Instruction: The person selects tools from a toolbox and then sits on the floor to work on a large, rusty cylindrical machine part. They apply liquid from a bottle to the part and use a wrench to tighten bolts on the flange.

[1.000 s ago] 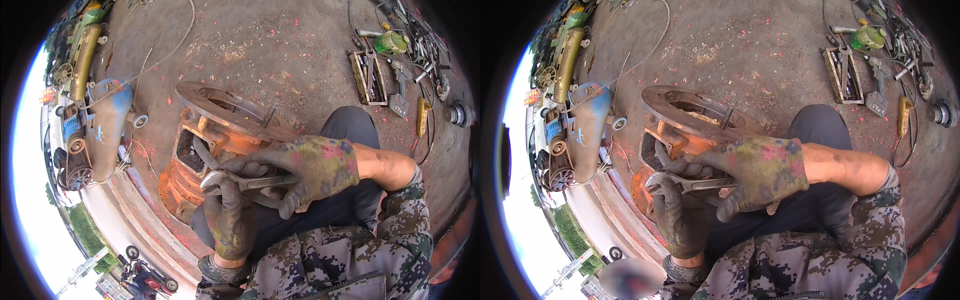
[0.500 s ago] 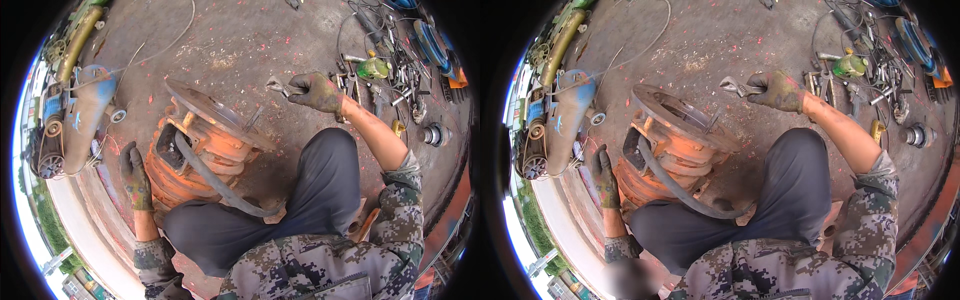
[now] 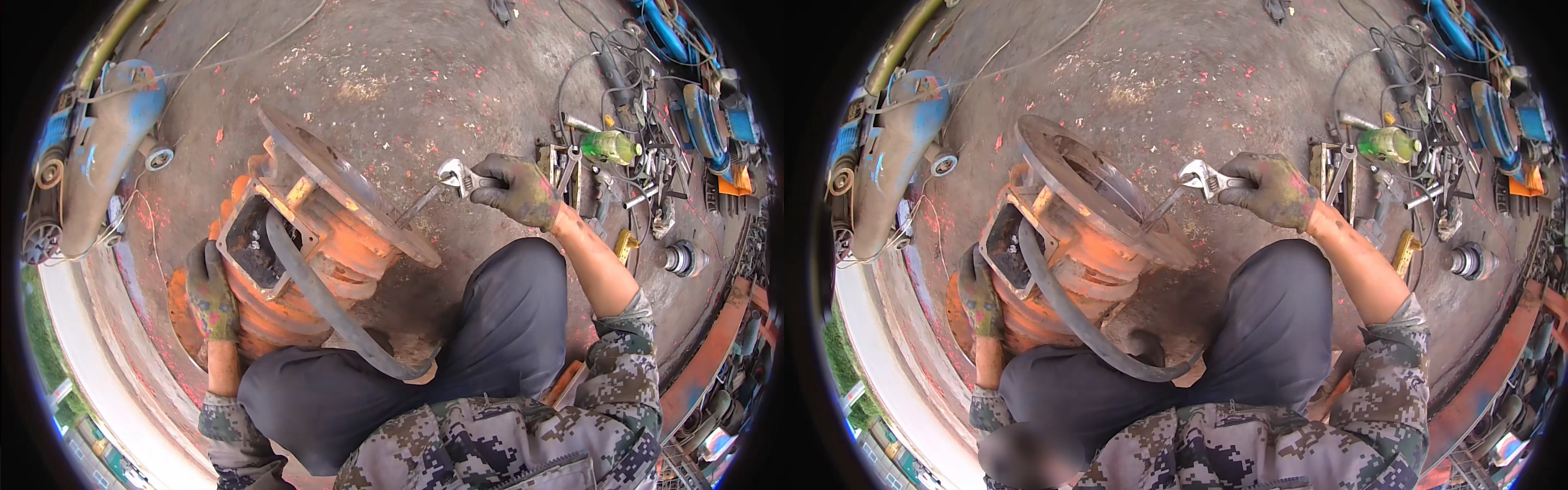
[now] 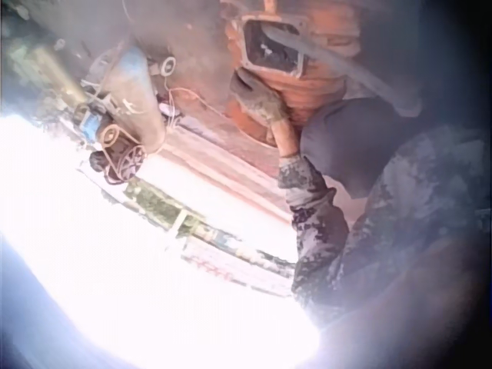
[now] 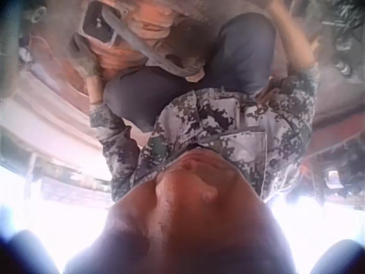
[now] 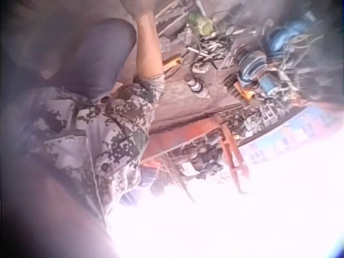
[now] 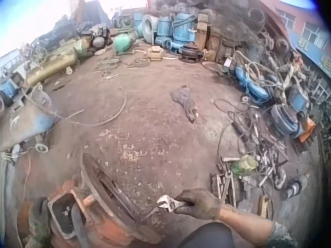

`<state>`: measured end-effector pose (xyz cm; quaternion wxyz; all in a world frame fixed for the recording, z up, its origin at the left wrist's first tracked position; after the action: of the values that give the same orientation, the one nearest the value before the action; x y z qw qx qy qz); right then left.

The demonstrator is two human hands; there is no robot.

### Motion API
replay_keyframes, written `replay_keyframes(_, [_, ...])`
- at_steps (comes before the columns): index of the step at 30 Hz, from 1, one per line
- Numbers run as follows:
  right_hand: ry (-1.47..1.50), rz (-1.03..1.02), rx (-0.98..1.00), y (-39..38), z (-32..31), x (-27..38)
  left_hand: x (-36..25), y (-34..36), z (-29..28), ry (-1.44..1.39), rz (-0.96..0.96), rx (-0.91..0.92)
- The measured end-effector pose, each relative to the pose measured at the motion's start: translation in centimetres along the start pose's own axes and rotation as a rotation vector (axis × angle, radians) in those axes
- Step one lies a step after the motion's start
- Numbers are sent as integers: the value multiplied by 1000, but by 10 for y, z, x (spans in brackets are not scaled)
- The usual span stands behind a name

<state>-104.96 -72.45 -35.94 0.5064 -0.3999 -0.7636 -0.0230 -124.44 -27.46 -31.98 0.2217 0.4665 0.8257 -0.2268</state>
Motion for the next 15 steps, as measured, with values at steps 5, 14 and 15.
replay_keyframes(5, [-94,-73,4,-1,5,-9,0,1,-2,34,-96,-29])
replay_keyframes(14, [45,-154,-214,8,40,-24,7,0,-4,23,-64,-58])
replay_keyframes(15, [51,-169,-237,8,45,-29,12,1,-5,1,-62,-63])
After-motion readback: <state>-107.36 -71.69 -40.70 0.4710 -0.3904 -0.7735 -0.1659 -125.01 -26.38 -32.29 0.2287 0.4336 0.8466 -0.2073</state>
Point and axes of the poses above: each hand's wrist, its own y-axis towards the middle knuckle, its own z-axis out of the palm, x = y × z, the point moved 7 cm from there along y, towards the middle knuckle, and after that the axes turned 8 degrees about x, right-handed, at the moved point
